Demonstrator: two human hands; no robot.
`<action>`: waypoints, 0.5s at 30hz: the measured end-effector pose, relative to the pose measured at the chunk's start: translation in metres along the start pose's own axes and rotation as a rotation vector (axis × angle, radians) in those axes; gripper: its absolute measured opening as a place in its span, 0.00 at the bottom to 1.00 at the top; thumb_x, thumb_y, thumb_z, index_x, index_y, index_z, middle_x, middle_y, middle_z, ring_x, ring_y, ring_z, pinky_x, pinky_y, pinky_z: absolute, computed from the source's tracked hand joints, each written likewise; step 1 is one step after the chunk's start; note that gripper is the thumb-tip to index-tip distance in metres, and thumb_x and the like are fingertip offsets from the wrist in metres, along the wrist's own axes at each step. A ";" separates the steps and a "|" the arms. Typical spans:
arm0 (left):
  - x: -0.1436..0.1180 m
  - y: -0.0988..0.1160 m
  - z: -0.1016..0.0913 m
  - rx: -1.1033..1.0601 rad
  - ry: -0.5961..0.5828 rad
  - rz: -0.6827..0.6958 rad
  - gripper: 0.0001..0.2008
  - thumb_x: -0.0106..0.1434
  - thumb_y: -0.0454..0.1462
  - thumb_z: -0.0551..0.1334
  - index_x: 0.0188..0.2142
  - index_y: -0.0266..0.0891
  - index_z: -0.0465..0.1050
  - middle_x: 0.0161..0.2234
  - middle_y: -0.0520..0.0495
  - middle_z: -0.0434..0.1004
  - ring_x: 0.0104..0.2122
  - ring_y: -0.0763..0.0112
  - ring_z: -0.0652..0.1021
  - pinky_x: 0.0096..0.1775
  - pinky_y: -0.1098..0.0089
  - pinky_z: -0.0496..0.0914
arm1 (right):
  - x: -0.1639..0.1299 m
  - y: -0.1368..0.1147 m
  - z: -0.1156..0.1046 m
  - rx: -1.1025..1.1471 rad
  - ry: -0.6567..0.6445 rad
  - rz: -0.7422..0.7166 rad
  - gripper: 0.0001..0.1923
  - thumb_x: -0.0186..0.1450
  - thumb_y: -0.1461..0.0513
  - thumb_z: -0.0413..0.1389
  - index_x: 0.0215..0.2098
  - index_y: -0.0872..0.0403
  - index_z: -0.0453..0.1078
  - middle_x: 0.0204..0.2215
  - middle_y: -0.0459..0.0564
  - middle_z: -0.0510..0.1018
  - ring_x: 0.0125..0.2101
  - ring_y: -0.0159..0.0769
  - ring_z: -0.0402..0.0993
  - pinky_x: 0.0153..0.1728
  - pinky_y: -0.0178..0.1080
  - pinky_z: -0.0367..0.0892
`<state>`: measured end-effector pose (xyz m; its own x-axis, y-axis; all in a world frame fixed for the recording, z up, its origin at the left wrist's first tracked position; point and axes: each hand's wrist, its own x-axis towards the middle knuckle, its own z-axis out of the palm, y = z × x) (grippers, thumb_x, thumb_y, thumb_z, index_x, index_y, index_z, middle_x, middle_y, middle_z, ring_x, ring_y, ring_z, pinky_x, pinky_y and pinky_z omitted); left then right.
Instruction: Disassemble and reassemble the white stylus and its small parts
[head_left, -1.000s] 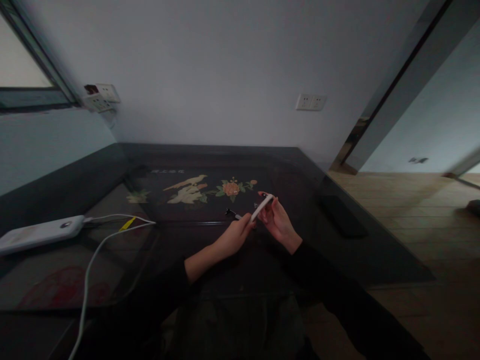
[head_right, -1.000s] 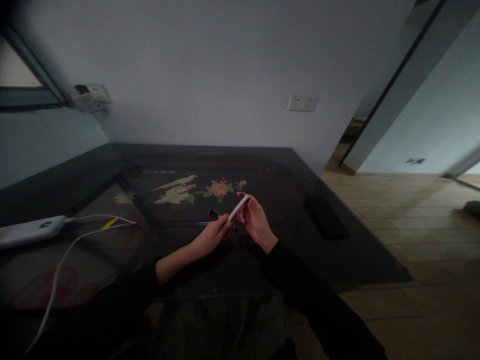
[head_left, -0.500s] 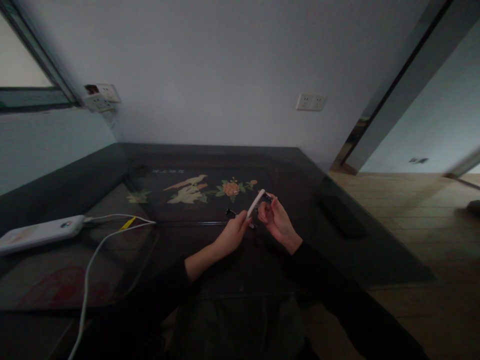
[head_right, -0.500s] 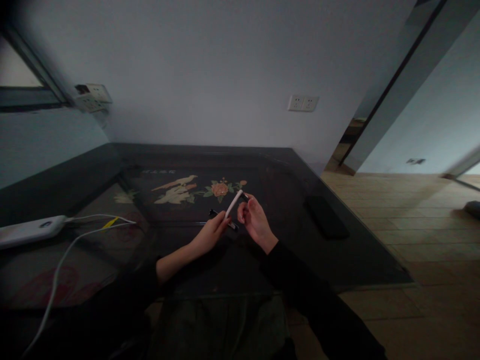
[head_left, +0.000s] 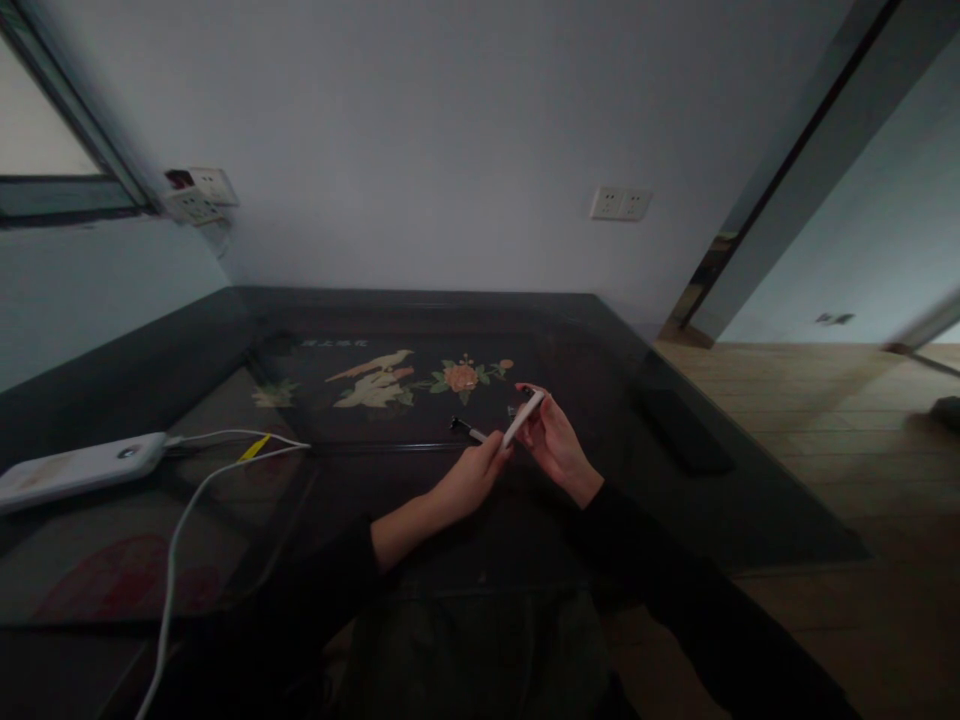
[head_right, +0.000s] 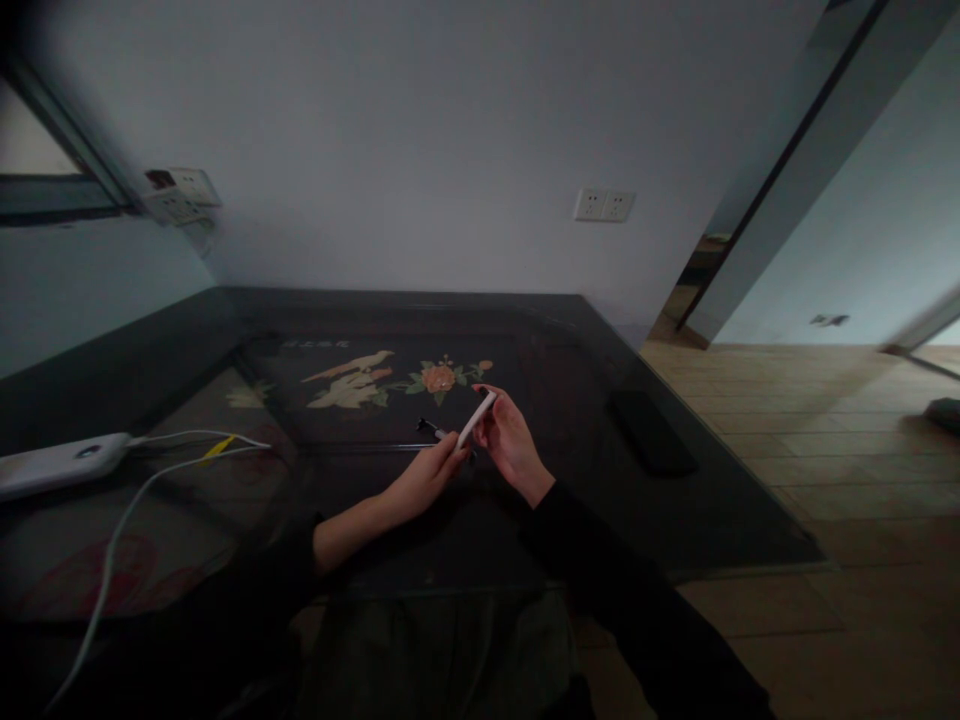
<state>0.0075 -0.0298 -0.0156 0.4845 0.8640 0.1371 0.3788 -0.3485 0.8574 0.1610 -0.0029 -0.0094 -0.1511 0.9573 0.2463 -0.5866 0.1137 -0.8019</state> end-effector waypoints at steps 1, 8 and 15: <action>0.000 0.001 0.000 0.005 -0.012 0.001 0.07 0.68 0.39 0.48 0.34 0.39 0.59 0.24 0.55 0.62 0.25 0.74 0.66 0.30 0.73 0.59 | 0.000 0.000 0.000 0.005 0.010 0.003 0.22 0.58 0.47 0.60 0.45 0.51 0.70 0.19 0.40 0.68 0.17 0.25 0.60 0.18 0.29 0.58; 0.002 0.000 -0.002 0.034 0.005 0.001 0.07 0.68 0.39 0.48 0.34 0.40 0.59 0.23 0.56 0.62 0.24 0.74 0.66 0.29 0.73 0.59 | 0.000 0.000 -0.001 -0.017 0.006 0.013 0.23 0.60 0.46 0.58 0.45 0.52 0.70 0.18 0.40 0.66 0.17 0.26 0.60 0.17 0.31 0.56; 0.007 -0.004 -0.009 0.048 0.088 -0.028 0.08 0.67 0.39 0.49 0.32 0.40 0.59 0.22 0.56 0.61 0.23 0.74 0.66 0.28 0.73 0.58 | 0.002 0.000 -0.002 -0.018 -0.053 0.009 0.23 0.61 0.46 0.57 0.47 0.52 0.67 0.17 0.38 0.64 0.16 0.26 0.55 0.18 0.32 0.52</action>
<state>0.0020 -0.0193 -0.0132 0.4027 0.9015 0.1585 0.4298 -0.3391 0.8368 0.1624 -0.0009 -0.0098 -0.1985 0.9429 0.2673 -0.5711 0.1104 -0.8134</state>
